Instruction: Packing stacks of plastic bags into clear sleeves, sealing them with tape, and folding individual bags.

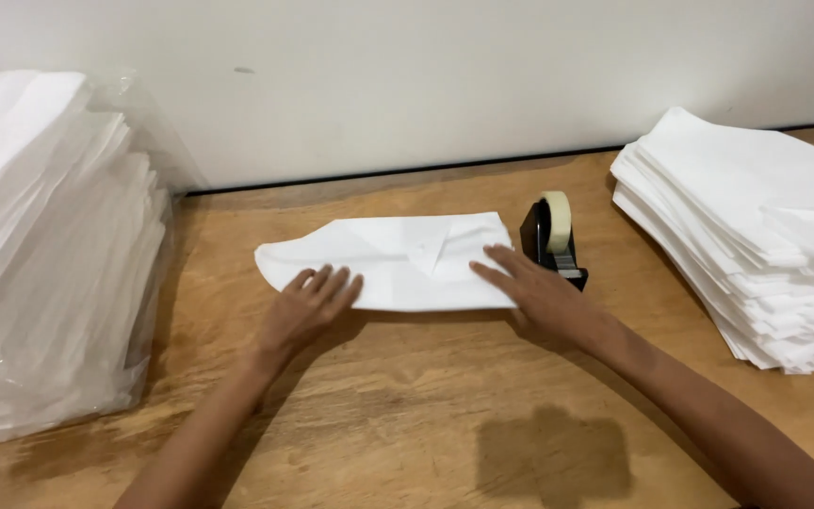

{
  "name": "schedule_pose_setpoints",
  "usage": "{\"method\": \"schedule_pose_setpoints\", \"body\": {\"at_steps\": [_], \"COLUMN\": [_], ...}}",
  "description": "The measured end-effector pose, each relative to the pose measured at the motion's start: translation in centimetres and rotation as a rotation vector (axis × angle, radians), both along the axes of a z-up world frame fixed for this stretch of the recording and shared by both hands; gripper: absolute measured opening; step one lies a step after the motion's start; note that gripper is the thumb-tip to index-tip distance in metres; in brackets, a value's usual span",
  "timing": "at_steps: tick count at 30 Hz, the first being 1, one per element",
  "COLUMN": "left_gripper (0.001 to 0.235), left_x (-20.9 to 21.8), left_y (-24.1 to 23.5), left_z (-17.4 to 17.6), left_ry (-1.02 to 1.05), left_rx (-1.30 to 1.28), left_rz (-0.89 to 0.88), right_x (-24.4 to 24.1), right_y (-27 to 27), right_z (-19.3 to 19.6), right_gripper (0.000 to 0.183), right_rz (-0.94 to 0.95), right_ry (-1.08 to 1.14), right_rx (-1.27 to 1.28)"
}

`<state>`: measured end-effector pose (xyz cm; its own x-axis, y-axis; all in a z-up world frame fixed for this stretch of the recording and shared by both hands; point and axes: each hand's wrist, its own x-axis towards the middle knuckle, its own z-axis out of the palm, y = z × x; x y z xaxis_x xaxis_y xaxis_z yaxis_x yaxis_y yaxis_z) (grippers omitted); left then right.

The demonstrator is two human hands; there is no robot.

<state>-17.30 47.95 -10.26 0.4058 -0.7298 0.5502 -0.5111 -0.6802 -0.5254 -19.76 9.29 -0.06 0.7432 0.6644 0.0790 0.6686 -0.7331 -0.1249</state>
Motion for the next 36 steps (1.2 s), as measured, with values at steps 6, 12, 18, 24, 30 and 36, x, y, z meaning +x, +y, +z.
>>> {"method": "schedule_pose_setpoints", "body": {"at_steps": [6, 12, 18, 24, 30, 36], "left_gripper": [0.072, 0.058, 0.061, 0.086, 0.09, 0.086], "left_x": [-4.4, -2.3, 3.7, 9.4, 11.4, 8.3], "left_y": [-2.5, -6.9, -15.7, -22.9, -26.4, -25.8], "left_z": [5.9, 9.1, 9.9, 7.5, 6.2, 9.4], "left_ry": [0.749, 0.764, 0.952, 1.318, 1.635, 1.674], "left_rx": [0.185, 0.05, -0.298, -0.632, -0.836, -0.907], "left_rz": [0.204, 0.221, 0.098, -0.103, -0.141, -0.153], "right_x": [-2.8, -2.1, 0.1, -3.1, -4.7, -3.4], "right_y": [-0.1, -1.4, -5.7, -5.4, -3.8, -3.7], "right_z": [1.4, 0.4, -2.2, -0.4, 2.2, -1.0], "right_gripper": [0.084, 0.032, 0.044, 0.08, 0.106, 0.075], "right_rz": [-0.027, -0.091, -0.434, -0.736, -0.731, -0.661], "right_ry": [0.346, -0.061, -0.303, 0.097, 0.319, 0.121], "right_rx": [0.007, 0.385, 0.596, 0.705, 0.594, 0.493]}}
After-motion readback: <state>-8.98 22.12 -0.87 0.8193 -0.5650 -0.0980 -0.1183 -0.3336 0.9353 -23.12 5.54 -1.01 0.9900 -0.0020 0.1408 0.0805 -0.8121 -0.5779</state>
